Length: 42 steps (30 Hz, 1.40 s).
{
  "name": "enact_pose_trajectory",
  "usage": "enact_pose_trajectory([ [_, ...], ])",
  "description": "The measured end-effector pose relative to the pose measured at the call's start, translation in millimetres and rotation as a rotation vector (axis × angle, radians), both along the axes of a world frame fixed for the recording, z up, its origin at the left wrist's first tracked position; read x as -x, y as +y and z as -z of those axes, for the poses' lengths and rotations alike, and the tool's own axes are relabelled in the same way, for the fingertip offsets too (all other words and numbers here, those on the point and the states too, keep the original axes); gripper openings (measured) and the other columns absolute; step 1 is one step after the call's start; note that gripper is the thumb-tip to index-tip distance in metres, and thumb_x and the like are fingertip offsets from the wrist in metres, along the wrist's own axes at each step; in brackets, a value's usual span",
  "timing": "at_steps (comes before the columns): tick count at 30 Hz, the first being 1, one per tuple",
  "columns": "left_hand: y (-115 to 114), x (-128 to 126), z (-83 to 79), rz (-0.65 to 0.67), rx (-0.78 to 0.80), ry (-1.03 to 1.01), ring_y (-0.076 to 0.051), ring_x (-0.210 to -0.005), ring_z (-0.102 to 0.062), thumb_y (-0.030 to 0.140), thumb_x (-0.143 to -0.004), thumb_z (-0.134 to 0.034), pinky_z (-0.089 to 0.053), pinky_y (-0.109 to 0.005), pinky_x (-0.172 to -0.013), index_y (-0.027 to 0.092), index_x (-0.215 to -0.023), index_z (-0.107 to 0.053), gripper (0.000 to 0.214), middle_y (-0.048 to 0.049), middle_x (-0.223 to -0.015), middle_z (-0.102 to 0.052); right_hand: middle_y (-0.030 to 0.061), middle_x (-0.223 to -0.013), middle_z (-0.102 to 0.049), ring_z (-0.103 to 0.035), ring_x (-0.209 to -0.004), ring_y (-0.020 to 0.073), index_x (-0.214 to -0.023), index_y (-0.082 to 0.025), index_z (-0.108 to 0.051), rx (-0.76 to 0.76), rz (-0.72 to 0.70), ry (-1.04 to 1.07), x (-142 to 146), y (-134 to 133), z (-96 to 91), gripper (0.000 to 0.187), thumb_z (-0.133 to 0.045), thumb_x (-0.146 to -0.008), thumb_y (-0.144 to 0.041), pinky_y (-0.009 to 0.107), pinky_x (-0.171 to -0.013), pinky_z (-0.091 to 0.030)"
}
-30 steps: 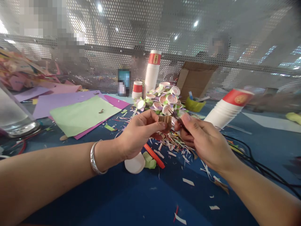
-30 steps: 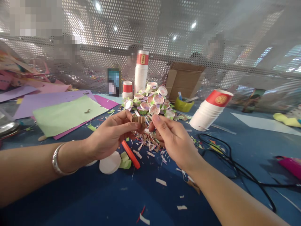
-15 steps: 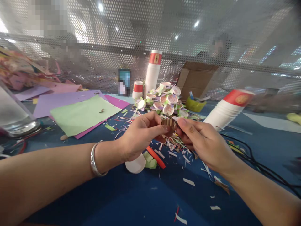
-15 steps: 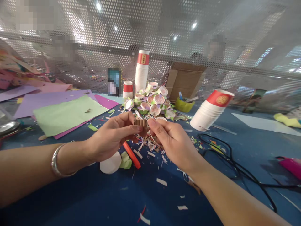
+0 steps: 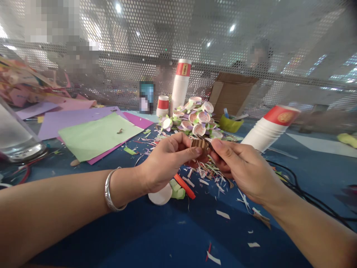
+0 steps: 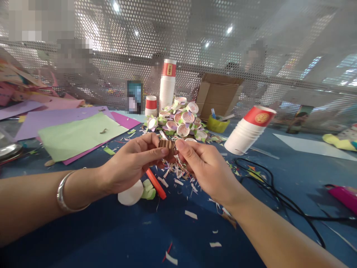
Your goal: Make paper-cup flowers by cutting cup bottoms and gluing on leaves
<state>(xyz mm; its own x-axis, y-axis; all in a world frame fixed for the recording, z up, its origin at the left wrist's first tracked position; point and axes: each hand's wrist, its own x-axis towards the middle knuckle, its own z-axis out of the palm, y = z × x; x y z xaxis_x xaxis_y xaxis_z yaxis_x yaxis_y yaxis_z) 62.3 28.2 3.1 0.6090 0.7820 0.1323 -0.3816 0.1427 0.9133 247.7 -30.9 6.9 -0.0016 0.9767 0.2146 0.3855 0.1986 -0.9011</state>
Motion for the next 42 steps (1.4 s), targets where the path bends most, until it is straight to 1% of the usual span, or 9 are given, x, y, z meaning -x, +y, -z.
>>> enact_pose_trajectory([
  [6,0.9,-0.9,0.8,-0.006,0.021,-0.041,-0.012,-0.072,-0.070,0.016,-0.086,-0.075,-0.049,-0.023,-0.065,0.016,-0.080,-0.056,0.020,-0.0005,-0.077,-0.071,-0.0075,-0.057,-0.029,-0.024,-0.048,0.0076,-0.070,-0.022,-0.050,0.011,-0.006,0.060,4.8,2.0,-2.2,0.055,-0.055,-0.095,-0.071,0.025,-0.040,-0.016],
  [11,2.9,-0.7,2.1,0.010,0.032,-0.053,-0.012,-0.072,-0.072,0.020,-0.079,-0.084,-0.049,-0.023,-0.066,0.015,-0.075,-0.057,0.028,0.0003,-0.072,-0.072,-0.0076,-0.057,-0.029,-0.023,-0.048,0.0074,-0.069,-0.022,-0.047,0.024,0.000,0.053,6.8,2.2,0.5,0.056,-0.054,-0.096,-0.070,0.023,-0.039,-0.018],
  [20,2.1,-1.3,3.4,0.003,0.062,-0.044,-0.011,-0.074,-0.071,0.018,-0.082,-0.082,-0.048,-0.023,-0.069,0.014,-0.077,-0.057,0.026,-0.0003,-0.072,-0.071,-0.0085,-0.057,-0.027,-0.021,-0.046,0.0071,-0.069,-0.022,-0.048,0.064,0.007,0.124,10.0,0.3,-1.4,0.057,-0.059,-0.092,-0.073,0.024,-0.038,-0.016],
  [23,4.7,-0.1,4.2,0.036,0.019,-0.047,-0.011,-0.073,-0.069,0.019,-0.082,-0.082,-0.047,-0.023,-0.068,0.014,-0.076,-0.056,0.027,-0.0005,-0.072,-0.070,-0.0090,-0.056,-0.026,-0.020,-0.046,0.0071,-0.069,-0.022,-0.047,0.071,0.001,0.142,9.3,-0.3,-1.7,0.057,-0.059,-0.091,-0.074,0.024,-0.038,-0.015],
  [26,7.0,0.5,5.1,0.085,0.003,-0.058,-0.010,-0.070,-0.068,0.020,-0.082,-0.083,-0.048,-0.023,-0.068,0.014,-0.076,-0.055,0.029,-0.0007,-0.072,-0.070,-0.0085,-0.055,-0.027,-0.022,-0.046,0.0073,-0.068,-0.022,-0.047,0.052,0.013,0.073,7.7,-1.0,-1.2,0.058,-0.056,-0.092,-0.074,0.024,-0.038,-0.017],
  [30,5.4,0.1,4.6,0.124,0.053,-0.058,-0.010,-0.072,-0.069,0.021,-0.083,-0.083,-0.051,-0.025,-0.074,0.013,-0.077,-0.055,0.029,-0.0020,-0.076,-0.072,-0.0078,-0.055,-0.029,-0.024,-0.047,0.0078,-0.068,-0.022,-0.050,0.043,0.031,0.015,6.6,-1.3,-0.2,0.058,-0.054,-0.094,-0.074,0.024,-0.039,-0.018],
  [34,0.5,-0.5,1.4,0.086,0.113,-0.044,-0.012,-0.079,-0.073,0.016,-0.086,-0.078,-0.053,-0.026,-0.081,0.013,-0.079,-0.057,0.022,-0.0058,-0.082,-0.076,-0.0077,-0.054,-0.029,-0.023,-0.047,0.0084,-0.071,-0.021,-0.054,0.047,0.035,0.017,7.8,0.1,-0.5,0.057,-0.055,-0.094,-0.074,0.025,-0.040,-0.018],
  [37,-1.0,-0.8,-1.1,0.072,0.141,-0.049,-0.013,-0.079,-0.074,0.012,-0.089,-0.074,-0.053,-0.026,-0.079,0.014,-0.079,-0.056,0.021,-0.0067,-0.081,-0.077,-0.0072,-0.054,-0.030,-0.024,-0.047,0.0092,-0.074,-0.021,-0.059,0.053,0.019,0.016,8.1,1.3,-1.0,0.056,-0.054,-0.095,-0.073,0.027,-0.040,-0.018],
  [42,1.3,-1.6,-3.0,0.074,0.215,0.003,-0.010,-0.072,-0.072,0.012,-0.090,-0.074,-0.052,-0.022,-0.073,0.011,-0.083,-0.061,0.015,-0.0060,-0.078,-0.076,-0.0065,-0.057,-0.031,-0.024,-0.049,0.0098,-0.072,-0.021,-0.058,0.025,0.007,-0.007,5.4,1.8,0.0,0.054,-0.054,-0.096,-0.070,0.027,-0.042,-0.019],
])
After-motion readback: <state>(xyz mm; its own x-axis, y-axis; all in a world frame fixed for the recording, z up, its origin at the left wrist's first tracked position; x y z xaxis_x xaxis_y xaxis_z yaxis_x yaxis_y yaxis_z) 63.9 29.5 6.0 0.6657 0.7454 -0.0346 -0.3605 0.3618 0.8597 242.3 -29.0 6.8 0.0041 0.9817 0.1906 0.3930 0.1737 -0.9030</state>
